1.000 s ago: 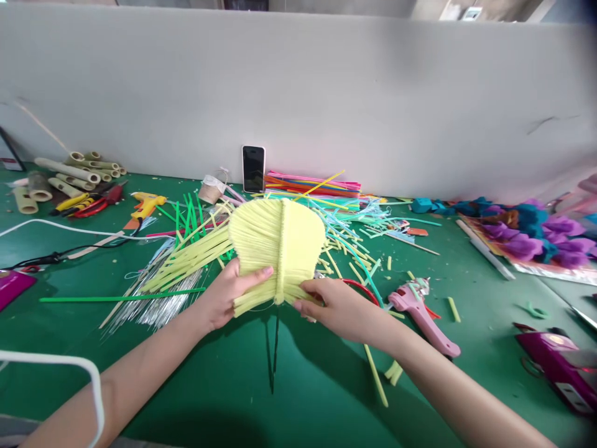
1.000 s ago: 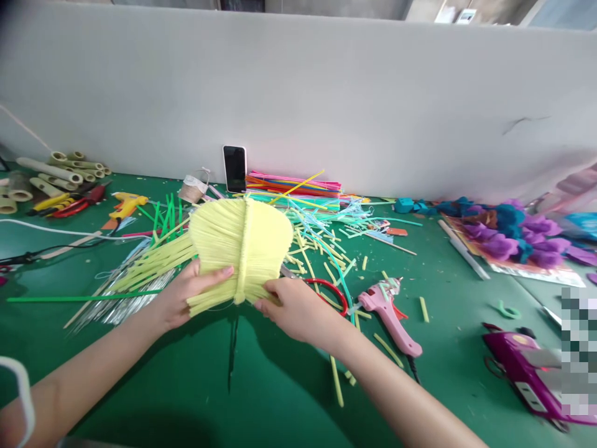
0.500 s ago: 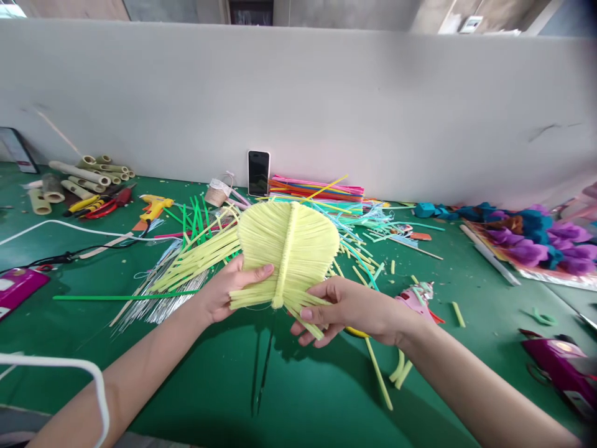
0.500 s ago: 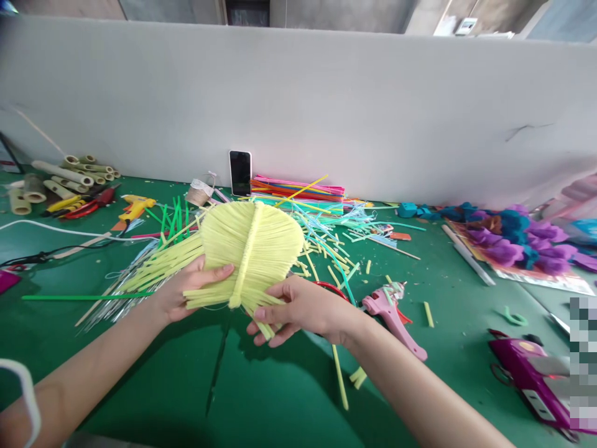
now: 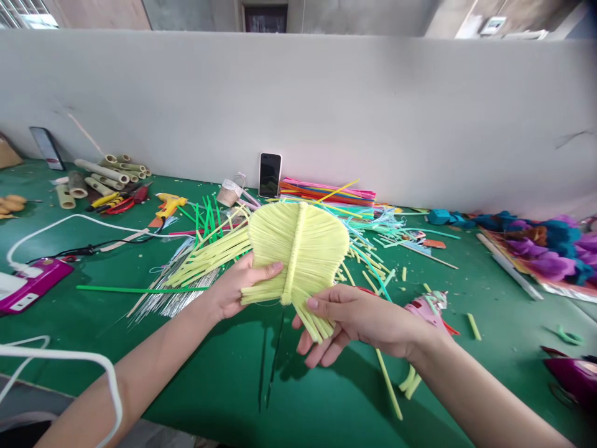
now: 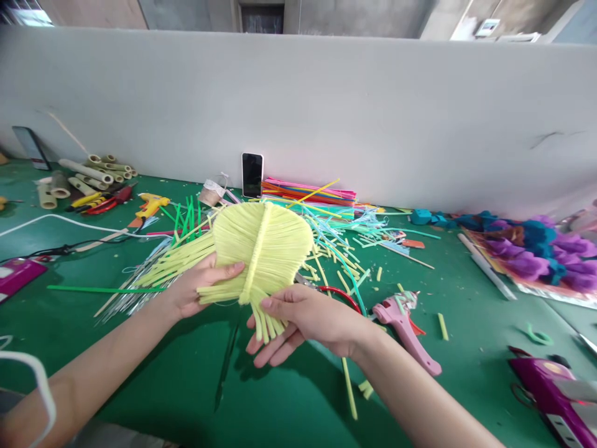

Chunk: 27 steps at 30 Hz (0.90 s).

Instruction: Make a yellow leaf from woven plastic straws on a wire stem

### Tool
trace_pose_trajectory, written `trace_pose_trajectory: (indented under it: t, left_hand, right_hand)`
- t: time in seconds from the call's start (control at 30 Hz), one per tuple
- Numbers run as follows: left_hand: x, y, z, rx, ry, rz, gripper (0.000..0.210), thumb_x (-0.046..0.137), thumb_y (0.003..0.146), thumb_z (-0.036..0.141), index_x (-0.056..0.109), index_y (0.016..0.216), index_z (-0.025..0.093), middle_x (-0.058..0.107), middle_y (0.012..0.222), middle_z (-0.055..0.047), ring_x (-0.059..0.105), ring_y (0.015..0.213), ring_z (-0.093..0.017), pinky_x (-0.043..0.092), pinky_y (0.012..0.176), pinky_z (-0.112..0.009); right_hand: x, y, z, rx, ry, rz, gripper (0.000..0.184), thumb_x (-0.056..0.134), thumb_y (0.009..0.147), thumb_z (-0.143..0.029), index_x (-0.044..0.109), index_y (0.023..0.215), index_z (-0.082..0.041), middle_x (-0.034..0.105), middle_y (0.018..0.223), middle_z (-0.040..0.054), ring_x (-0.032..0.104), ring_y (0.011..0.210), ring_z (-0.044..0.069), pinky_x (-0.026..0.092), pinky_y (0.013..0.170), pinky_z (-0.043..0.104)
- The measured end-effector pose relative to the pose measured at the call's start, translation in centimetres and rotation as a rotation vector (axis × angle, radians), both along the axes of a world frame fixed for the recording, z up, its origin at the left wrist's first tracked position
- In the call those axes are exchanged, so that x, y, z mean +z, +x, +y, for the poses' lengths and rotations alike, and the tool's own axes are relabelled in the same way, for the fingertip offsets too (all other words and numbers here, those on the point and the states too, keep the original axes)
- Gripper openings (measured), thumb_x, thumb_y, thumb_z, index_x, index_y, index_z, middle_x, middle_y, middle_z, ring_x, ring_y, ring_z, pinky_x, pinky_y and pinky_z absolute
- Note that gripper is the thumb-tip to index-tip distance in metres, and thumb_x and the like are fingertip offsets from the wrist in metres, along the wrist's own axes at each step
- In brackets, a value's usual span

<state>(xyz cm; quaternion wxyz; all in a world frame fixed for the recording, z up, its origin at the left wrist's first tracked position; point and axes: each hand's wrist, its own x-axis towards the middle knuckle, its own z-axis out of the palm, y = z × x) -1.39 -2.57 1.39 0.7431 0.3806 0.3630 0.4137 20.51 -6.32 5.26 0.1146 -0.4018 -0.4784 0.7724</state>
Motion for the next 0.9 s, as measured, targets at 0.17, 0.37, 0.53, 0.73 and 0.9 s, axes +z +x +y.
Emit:
trace_pose_trajectory:
  t: [0.17,0.37,0.53,0.73,0.9]
  left_hand:
    - [0.4,0.6,-0.6,0.105,0.1,0.009,0.045,0.077,0.077,0.03,0.064,0.118,0.017,0.07,0.121,-0.011,0.068,0.106,-0.03,0.056,0.087,-0.037]
    - [1.5,2.3,-2.4,0.398,0.202,0.085,0.054,0.079,0.075,0.033,0.06,0.125,0.023,0.073,0.115,-0.005,0.061,0.118,-0.028,0.051,0.1,-0.038]
    - [1.1,2.7,-3.8,0.277,0.175,-0.009,0.052,0.072,0.081,0.041,0.057,0.129,0.027,0.069,0.124,-0.003,0.058,0.123,-0.029,0.054,0.096,-0.038]
    - [0.2,2.6,-3.9,0.137,0.148,-0.058,0.047,0.07,0.085,0.03,0.059,0.129,0.022,0.071,0.116,-0.008,0.069,0.103,-0.028,0.058,0.085,-0.038]
    - [0.1,2.9,-3.6,0.248,0.228,-0.045,0.049,0.072,0.083,0.026,0.059,0.129,0.02,0.07,0.118,-0.009,0.067,0.107,-0.028,0.056,0.089,-0.037]
  right_hand:
    - [-1.0,-0.4,-1.2,-0.183,0.238,-0.255,0.052,0.046,0.089,-0.065,0.063,0.091,-0.016,0.073,0.084,0.0087,0.072,0.071,0.019,0.056,0.065,0.029]
    - [-3.2,-1.5,-1.6,-0.519,0.758,-0.448,0.048,0.033,0.095,-0.063,0.053,0.079,-0.022,0.063,0.067,0.0023,0.063,0.057,0.017,0.045,0.055,0.028]
    - [-3.6,-2.6,-1.0,-0.862,0.869,-0.356,0.04,0.039,0.095,-0.058,0.043,0.075,-0.024,0.045,0.057,-0.0042,0.042,0.048,0.011,0.032,0.047,0.025]
    - [-3.7,-2.3,-0.4,-1.059,0.767,-0.116,0.038,0.06,0.085,-0.058,0.046,0.076,-0.023,0.042,0.06,-0.0069,0.037,0.05,0.009,0.031,0.047,0.023]
    - [-4.0,-2.7,-0.4,-0.915,0.484,0.14,0.041,0.072,0.076,-0.055,0.064,0.095,-0.019,0.066,0.088,0.0045,0.061,0.081,0.018,0.049,0.068,0.027]
